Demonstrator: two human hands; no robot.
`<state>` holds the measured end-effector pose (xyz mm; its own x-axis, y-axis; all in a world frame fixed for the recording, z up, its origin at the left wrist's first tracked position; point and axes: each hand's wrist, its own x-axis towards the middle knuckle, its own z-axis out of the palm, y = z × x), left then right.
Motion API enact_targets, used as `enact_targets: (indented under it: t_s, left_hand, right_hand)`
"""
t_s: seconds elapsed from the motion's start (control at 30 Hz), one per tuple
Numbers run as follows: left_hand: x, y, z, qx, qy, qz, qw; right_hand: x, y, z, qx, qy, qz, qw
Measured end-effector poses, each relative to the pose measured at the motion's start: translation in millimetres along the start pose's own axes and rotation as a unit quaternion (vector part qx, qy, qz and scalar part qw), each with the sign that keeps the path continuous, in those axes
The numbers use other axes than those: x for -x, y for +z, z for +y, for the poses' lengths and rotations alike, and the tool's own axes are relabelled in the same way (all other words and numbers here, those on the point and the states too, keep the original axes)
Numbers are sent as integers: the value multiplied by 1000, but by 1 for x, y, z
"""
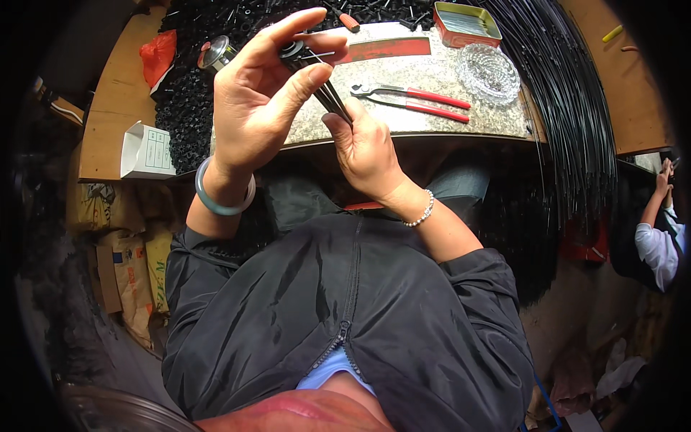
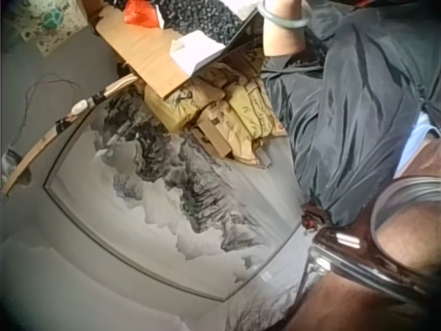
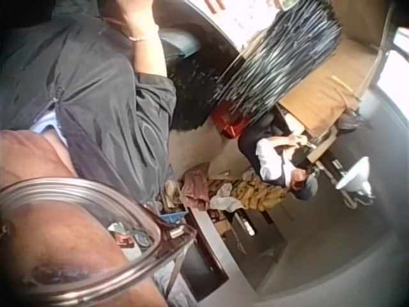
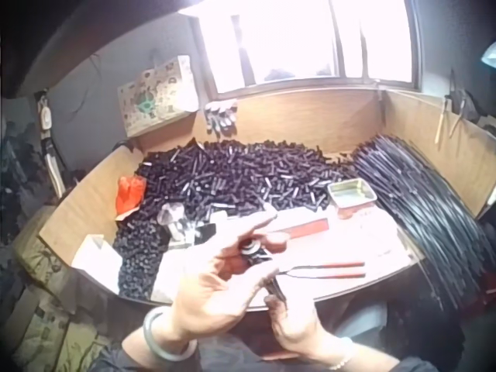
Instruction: The person aligns metal rods, threads a wire through their ends, and fits them into a plastic hub. The person then twists and tightens the wire around the hub using pliers to secure the rods in place.
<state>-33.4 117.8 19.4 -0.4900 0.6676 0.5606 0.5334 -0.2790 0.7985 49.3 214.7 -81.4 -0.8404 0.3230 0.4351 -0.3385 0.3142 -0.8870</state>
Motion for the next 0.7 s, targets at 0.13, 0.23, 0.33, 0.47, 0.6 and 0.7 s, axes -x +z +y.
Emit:
enact_targets:
  t_s: [0.13,0.23,0.33,0.47,0.6,0.7]
  left_hand:
    - [2,-4,-1,-21,-8,-19,1000]
    - [5,0,-2,-52,1,11,999]
    - [3,3,5,-158,104,70,979]
    - [9,0,-7,-153,104,25,982]
    - [11,17,-2,2,107,122,987]
    - [7,15,-13,51,66,87,993]
  right_hand:
    - [1,7,12,52,-92,65,992]
    - [2,9,12,65,-99,64,991]
    - [2,15,13,54,-107,77,990]
    - [1,21,15,62,-154,110,980]
    - [4,12,28,35,-110,21,993]
    - [5,8,29,24,-113,0,993]
